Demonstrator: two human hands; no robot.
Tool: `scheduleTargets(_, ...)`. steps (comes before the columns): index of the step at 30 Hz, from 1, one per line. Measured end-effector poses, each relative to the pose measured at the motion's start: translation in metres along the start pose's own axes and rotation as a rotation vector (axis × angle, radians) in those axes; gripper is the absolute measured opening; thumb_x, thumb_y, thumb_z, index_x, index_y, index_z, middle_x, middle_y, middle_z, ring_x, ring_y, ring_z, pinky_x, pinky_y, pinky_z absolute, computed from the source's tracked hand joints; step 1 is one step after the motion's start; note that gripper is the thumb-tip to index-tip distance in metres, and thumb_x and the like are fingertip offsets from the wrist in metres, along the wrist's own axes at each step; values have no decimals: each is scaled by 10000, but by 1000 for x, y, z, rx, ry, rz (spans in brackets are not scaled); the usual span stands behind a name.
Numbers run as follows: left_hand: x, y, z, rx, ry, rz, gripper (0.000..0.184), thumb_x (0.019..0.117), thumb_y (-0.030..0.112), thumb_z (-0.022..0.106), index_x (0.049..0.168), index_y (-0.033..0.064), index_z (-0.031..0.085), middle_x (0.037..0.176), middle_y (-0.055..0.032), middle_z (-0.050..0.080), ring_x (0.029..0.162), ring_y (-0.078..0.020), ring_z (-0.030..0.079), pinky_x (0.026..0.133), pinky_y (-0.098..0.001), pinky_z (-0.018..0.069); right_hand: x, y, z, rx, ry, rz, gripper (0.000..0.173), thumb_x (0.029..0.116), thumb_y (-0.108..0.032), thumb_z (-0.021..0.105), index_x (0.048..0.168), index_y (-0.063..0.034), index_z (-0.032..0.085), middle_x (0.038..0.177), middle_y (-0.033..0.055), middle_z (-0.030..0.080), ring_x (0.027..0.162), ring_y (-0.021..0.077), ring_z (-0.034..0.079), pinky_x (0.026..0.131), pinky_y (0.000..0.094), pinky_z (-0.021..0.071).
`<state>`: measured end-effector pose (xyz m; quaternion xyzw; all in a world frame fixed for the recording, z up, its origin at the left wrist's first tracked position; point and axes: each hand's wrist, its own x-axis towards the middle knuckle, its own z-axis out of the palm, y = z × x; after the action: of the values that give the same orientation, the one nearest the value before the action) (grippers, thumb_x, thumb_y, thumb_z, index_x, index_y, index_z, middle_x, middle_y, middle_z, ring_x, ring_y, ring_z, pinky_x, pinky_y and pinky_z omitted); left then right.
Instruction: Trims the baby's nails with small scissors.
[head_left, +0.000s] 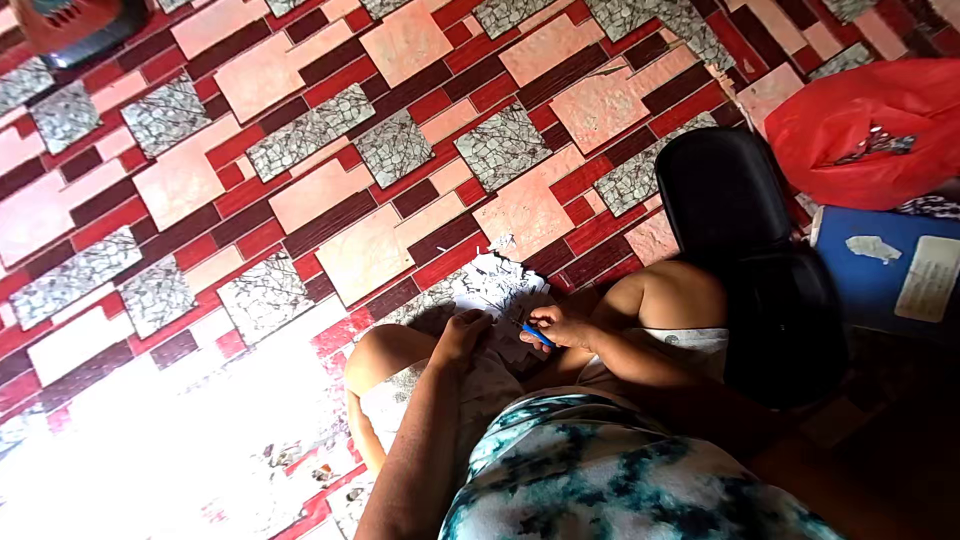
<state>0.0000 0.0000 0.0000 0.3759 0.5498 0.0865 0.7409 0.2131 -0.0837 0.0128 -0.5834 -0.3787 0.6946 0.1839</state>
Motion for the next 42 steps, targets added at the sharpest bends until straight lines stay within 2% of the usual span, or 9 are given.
scheduleTargets(7,1,0,0,-3,-3,-4,164,1072,80,510,993,-15,619,652,-22,621,482,-52,540,448,-169,445,2,4,1,31,-18,-77,232,995,-169,677,1116,22,626,756,-22,628,614,-3,567,587,157,478)
scheduleTargets(24,-1,1,1,-8,-5,1,168,1071,71,507,981,-16,620,646,-21,619,472,-46,533,441,-162,438,2,2,1,41,1,-62,241,991,-164,685,1134,22,630,767,-11,629,615,-4,563,584,154,473)
scheduleTargets(29,0,0,0,15,-16,18,166,1070,70,506,995,-20,624,657,-18,619,484,-49,535,457,-170,450,3,6,0,56,10,-100,238,983,-145,689,1123,41,641,783,0,641,619,3,576,596,160,496)
scheduleTargets(35,2,-2,-1,31,-19,32,160,1064,65,519,989,-23,629,661,-22,625,481,-49,533,450,-167,442,-1,1,-1,107,29,-70,168,972,-109,697,1063,24,652,724,-23,629,574,-3,565,557,147,484)
scheduleTargets(42,1,-2,-1,-1,-5,31,151,1061,58,522,1003,-31,628,655,-29,625,471,-51,527,441,-167,431,2,3,0,158,100,-96,175,967,-96,700,1079,25,640,745,-8,638,593,12,583,574,159,501)
